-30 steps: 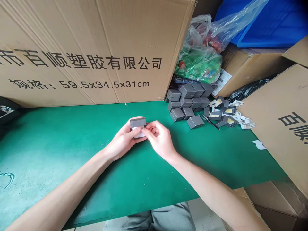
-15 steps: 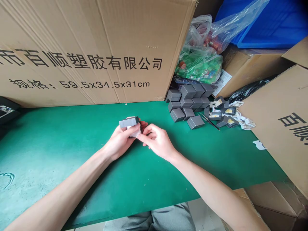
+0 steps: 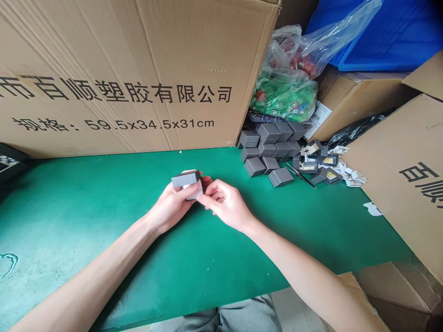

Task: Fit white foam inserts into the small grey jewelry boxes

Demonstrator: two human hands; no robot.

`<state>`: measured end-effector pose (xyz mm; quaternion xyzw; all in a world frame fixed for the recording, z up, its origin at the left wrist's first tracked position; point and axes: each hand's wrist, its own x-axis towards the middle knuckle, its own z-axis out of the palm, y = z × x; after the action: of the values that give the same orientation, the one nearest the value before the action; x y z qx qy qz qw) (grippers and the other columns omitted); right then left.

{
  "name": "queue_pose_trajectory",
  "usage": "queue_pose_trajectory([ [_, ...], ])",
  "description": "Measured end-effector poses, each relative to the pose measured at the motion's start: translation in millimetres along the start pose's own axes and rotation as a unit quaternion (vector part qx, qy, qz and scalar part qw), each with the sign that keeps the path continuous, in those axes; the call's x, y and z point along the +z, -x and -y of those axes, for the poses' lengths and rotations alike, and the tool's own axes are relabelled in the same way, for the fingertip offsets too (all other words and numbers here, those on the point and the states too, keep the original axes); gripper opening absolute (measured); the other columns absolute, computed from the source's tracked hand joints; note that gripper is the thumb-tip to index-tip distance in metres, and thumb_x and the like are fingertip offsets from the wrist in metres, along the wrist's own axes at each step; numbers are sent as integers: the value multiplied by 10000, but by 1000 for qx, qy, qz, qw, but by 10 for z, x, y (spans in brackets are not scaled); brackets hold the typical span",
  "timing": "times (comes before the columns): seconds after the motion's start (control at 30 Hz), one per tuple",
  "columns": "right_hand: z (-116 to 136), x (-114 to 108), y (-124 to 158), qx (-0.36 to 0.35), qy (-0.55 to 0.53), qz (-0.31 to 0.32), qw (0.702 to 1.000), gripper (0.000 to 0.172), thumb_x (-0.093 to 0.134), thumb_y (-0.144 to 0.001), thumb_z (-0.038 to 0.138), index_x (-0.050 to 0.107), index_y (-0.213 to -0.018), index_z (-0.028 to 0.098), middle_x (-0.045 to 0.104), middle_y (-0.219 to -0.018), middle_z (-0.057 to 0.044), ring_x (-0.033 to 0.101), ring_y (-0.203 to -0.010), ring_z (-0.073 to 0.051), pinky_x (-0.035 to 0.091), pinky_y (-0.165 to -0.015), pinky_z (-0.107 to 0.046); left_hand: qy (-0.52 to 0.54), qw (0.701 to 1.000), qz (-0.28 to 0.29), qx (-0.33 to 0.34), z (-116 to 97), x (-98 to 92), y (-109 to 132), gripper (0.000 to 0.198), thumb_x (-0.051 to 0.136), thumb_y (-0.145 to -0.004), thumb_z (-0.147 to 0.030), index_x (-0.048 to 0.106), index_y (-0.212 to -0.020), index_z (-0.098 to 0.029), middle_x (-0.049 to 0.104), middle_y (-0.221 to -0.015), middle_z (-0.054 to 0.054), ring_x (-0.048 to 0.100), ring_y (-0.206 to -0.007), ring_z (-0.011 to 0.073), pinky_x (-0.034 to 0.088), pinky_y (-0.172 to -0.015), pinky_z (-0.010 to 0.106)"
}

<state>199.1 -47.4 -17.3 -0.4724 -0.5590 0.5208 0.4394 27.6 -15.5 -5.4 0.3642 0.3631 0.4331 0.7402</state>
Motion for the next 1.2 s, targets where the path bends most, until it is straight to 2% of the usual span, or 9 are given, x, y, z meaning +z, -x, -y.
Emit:
queue_pose_trajectory([
  [0.13,6,-9,-14,9,-21,-9,1000,339,688,-877,533,571,-846,216,638,-745,23,644,-700,-134,501,-529,-213,9,1000,24,-4,-2,-20,-5,341,788,-845,-308,724,-1169,-222,754,-1150,93,678,-1090,260,538,-942,380],
  [0.27,-13,-28,-64,10,-78,-18,997,344,708,-861,533,607,-959,220,664,-841,9,656,-749,-136,542,-534,-215,4,998,56,1,8,-6,8,373,789,-837,-288,726,-1195,-206,752,-1149,104,689,-955,243,526,-888,380],
  [0.43,-52,-112,-114,18,-103,35,994,405,709,-859,558,649,-1061,212,693,-796,10,679,-675,-130,585,-570,-241,18,992,124,1,22,-8,19,453,760,-857,-319,692,-1291,-209,729,-1190,122,654,-876,237,506,-832,396],
  [0.6,-17,-149,-96,25,-108,57,992,397,720,-871,480,671,-1166,218,738,-861,-17,721,-709,-147,617,-592,-257,27,994,101,-13,-1,-20,16,430,766,-847,-274,709,-1272,-234,746,-1136,88,638,-809,207,495,-827,376],
  [0.83,29,-146,-80,32,-102,51,993,313,711,-843,343,680,-1124,206,732,-901,-20,723,-735,-149,623,-582,-248,13,995,98,-21,22,-6,24,440,788,-838,-291,700,-1261,-209,746,-972,68,630,-774,188,503,-782,332],
  [0.93,51,-131,-65,32,-77,37,996,284,715,-812,317,679,-1070,202,730,-922,-18,711,-727,-144,616,-560,-241,-4,994,105,-18,59,-27,21,416,776,-855,-307,692,-1255,-229,742,-1017,67,652,-851,202,513,-821,333],
  [1.07,53,-96,-37,18,-30,-1,999,321,746,-775,315,696,-1074,209,743,-965,-19,707,-755,-155,605,-529,-236,-25,993,117,-19,72,-34,19,393,770,-858,-303,696,-1240,-253,719,-1193,78,652,-1043,249,521,-895,359],
  [1.2,19,-74,-27,4,-8,-12,1000,282,679,-856,338,724,-1112,230,766,-1025,-27,717,-813,-159,617,-583,-246,-33,994,106,-18,58,-28,19,375,744,-878,-287,699,-1248,-246,718,-1206,88,646,-1103,272,515,-929,378],
])
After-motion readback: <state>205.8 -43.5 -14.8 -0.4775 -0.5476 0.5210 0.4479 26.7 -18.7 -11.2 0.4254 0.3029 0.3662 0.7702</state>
